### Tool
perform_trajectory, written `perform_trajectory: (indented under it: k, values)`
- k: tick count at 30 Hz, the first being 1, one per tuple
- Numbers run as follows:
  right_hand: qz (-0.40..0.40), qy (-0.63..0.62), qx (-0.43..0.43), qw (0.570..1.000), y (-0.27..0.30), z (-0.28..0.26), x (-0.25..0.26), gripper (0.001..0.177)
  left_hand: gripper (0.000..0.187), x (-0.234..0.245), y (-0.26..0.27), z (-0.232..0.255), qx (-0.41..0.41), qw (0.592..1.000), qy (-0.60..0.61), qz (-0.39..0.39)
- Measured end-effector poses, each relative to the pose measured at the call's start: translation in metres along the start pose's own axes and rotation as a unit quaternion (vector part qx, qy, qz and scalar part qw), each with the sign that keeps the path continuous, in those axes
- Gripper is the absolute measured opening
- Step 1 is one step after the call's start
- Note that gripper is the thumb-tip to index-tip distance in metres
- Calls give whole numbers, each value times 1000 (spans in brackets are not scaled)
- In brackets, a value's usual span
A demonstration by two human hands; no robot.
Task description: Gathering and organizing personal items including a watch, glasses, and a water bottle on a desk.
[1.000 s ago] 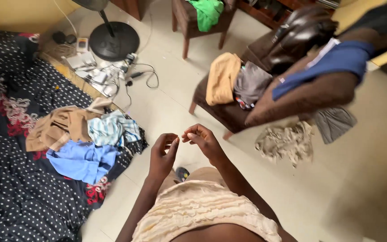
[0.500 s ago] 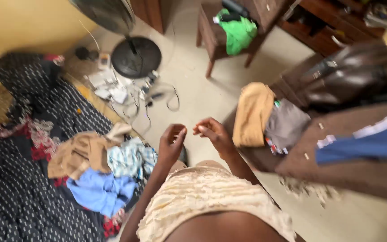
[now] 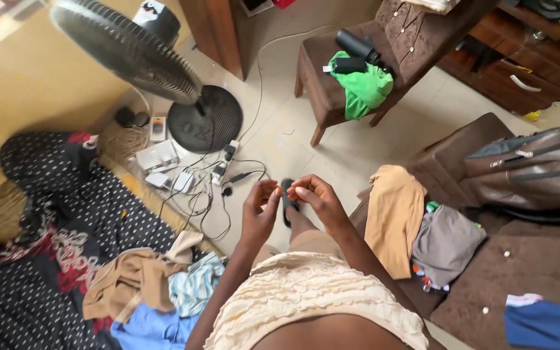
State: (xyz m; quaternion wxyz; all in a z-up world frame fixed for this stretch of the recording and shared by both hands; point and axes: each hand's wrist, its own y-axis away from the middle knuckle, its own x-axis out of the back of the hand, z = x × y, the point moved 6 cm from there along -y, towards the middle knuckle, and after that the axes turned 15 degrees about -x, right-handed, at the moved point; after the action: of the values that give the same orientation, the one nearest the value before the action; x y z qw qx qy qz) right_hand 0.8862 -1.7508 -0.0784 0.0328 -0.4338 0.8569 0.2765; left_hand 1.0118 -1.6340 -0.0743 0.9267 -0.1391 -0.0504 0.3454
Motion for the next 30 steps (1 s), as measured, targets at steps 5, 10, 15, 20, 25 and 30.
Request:
perform_trajectory:
  k: [5,10,15,20,25,30]
  values:
    - [-7,38,7,999,-90,-55,29,19,29,-15,-99,-33,-3,1000,-2,-4]
    - [-14,70,-7,997,-184,-113,65,20,40,-40,-201,-55,20,1000,-5,2]
    - [-7,75,36,996,-272,-171,81,21,42,-51,-295,-90,7,1000,4,25]
    - [5,61,41,997,-345,-221,90,21,44,-46,-379,-126,9,999,-10,37]
    - [10,44,45,998,-428,-265,104,21,47,-45,-475,-161,22,999,8,40]
    - [8,39,75,996,-542,-300,124,22,46,-42,-596,-191,24,998,-52,-15]
